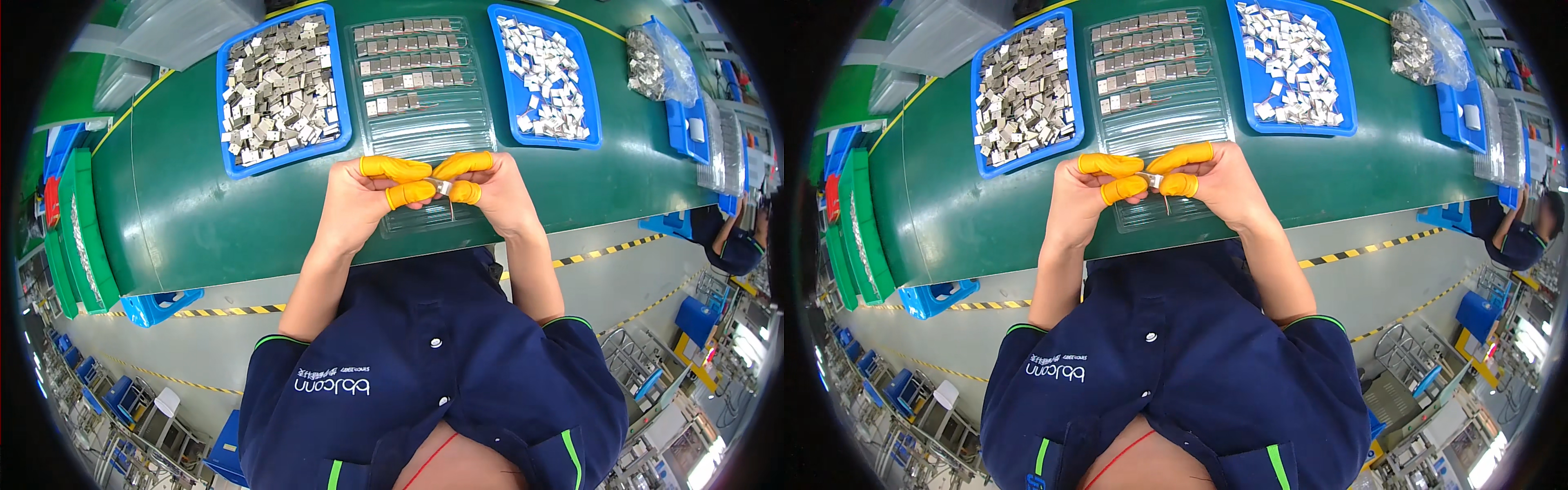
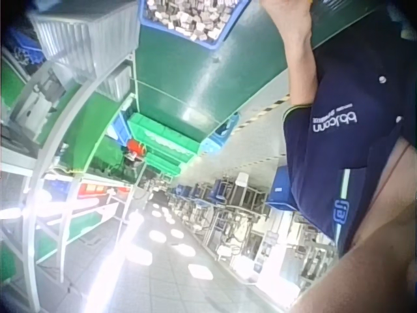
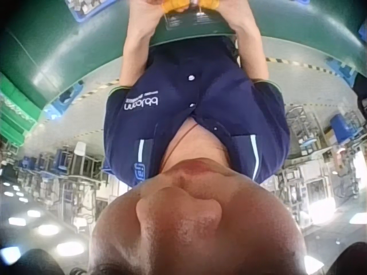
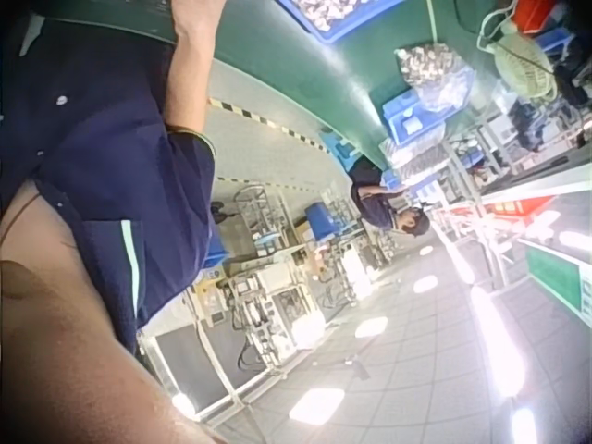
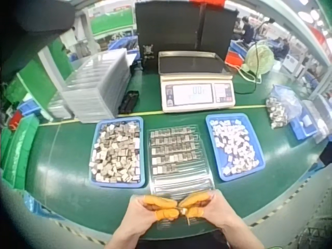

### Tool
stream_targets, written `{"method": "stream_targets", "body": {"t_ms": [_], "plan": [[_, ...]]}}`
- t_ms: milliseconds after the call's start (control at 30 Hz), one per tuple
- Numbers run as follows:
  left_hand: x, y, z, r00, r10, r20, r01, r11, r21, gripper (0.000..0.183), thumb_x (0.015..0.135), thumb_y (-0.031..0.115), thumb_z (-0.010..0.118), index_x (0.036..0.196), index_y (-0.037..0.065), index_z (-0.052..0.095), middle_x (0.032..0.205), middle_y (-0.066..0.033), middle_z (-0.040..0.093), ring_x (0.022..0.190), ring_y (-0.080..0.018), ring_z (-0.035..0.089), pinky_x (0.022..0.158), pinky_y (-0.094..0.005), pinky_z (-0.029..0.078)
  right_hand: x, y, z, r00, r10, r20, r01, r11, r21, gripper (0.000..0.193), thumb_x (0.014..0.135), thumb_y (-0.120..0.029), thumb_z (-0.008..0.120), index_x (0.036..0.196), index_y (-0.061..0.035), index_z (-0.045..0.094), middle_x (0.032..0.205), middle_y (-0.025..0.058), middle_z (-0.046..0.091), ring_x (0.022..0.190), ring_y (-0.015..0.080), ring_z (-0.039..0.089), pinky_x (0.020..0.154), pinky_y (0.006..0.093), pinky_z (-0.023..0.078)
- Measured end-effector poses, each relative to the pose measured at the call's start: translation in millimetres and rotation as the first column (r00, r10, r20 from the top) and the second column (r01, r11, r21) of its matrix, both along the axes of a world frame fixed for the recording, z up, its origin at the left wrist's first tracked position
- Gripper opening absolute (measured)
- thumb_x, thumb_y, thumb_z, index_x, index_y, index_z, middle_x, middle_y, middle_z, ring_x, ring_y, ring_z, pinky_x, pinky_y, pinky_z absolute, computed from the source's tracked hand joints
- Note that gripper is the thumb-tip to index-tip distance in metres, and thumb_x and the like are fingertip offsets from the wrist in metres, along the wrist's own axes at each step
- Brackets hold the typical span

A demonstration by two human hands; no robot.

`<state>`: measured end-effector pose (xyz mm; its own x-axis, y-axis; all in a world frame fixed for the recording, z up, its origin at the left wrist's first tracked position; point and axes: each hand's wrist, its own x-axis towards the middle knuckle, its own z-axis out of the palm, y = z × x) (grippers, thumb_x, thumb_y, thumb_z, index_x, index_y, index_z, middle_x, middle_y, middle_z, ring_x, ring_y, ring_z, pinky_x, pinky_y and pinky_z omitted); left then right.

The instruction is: The person sits at a green workbench in a factory setting, wearing yellow finger cots. They repeatedly pick up small rectangular electronic components from blue trays and place them into a clear plastic tray. The person occasionally uses a digital scale to weigh the components.

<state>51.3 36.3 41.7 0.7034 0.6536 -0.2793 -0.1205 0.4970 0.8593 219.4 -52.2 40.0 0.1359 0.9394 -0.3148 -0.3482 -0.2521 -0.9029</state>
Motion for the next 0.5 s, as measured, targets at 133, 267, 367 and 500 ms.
{"method": "stream_targets", "body": {"t_ms": [133, 267, 367, 500], "plan": [[-0.3, -1.9, -4.4, 0.998, -0.027, 0.065, 0.036, 0.990, -0.140, 0.022, 0.074, -0.001, 0.068, 0.096, -0.006, 0.062, 0.082, -0.0149, 0.065, 0.067, -0.0184, 0.065, 0.062, -0.0268, 0.054, -2.8, -0.7, -4.5, 0.999, -0.023, -0.022, 0.024, 0.998, 0.058, 0.018, 0.073, 0.001, 0.069, 0.090, 0.0039, 0.065, 0.088, 0.0086, 0.066, 0.081, 0.0137, 0.063, 0.074, 0.0246, 0.050], [6.8, -5.8, -8.1, 0.991, 0.067, 0.116, -0.045, 0.983, -0.180, 0.021, 0.078, 0.001, 0.066, 0.097, -0.005, 0.062, 0.087, -0.0132, 0.066, 0.072, -0.0179, 0.065, 0.066, -0.0265, 0.054, -12.3, 1.7, -1.1, 0.976, -0.204, 0.080, 0.195, 0.975, 0.104, 0.017, 0.074, -0.001, 0.069, 0.090, 0.0046, 0.065, 0.089, 0.0082, 0.065, 0.079, 0.0130, 0.062, 0.074, 0.0240, 0.050], [16.6, -13.7, -7.8, 0.946, 0.256, 0.199, -0.192, 0.937, -0.290, 0.023, 0.079, 0.000, 0.064, 0.101, -0.004, 0.060, 0.089, -0.0137, 0.065, 0.075, -0.0175, 0.065, 0.069, -0.0266, 0.054, -23.1, 9.7, 4.6, 0.913, -0.351, 0.210, 0.314, 0.930, 0.191, 0.016, 0.074, -0.002, 0.068, 0.090, 0.0032, 0.066, 0.089, 0.0075, 0.066, 0.080, 0.0135, 0.061, 0.075, 0.0246, 0.049], [15.3, -9.4, -10.1, 0.933, 0.313, 0.176, -0.272, 0.936, -0.223, 0.024, 0.080, 0.000, 0.063, 0.104, -0.004, 0.059, 0.094, -0.0135, 0.064, 0.081, -0.0185, 0.064, 0.073, -0.0275, 0.054, -16.6, 19.8, 10.5, 0.802, -0.301, 0.516, 0.134, 0.932, 0.336, 0.017, 0.073, -0.003, 0.069, 0.089, -0.0021, 0.068, 0.089, 0.0068, 0.066, 0.084, 0.0164, 0.061, 0.076, 0.0267, 0.048]]}}
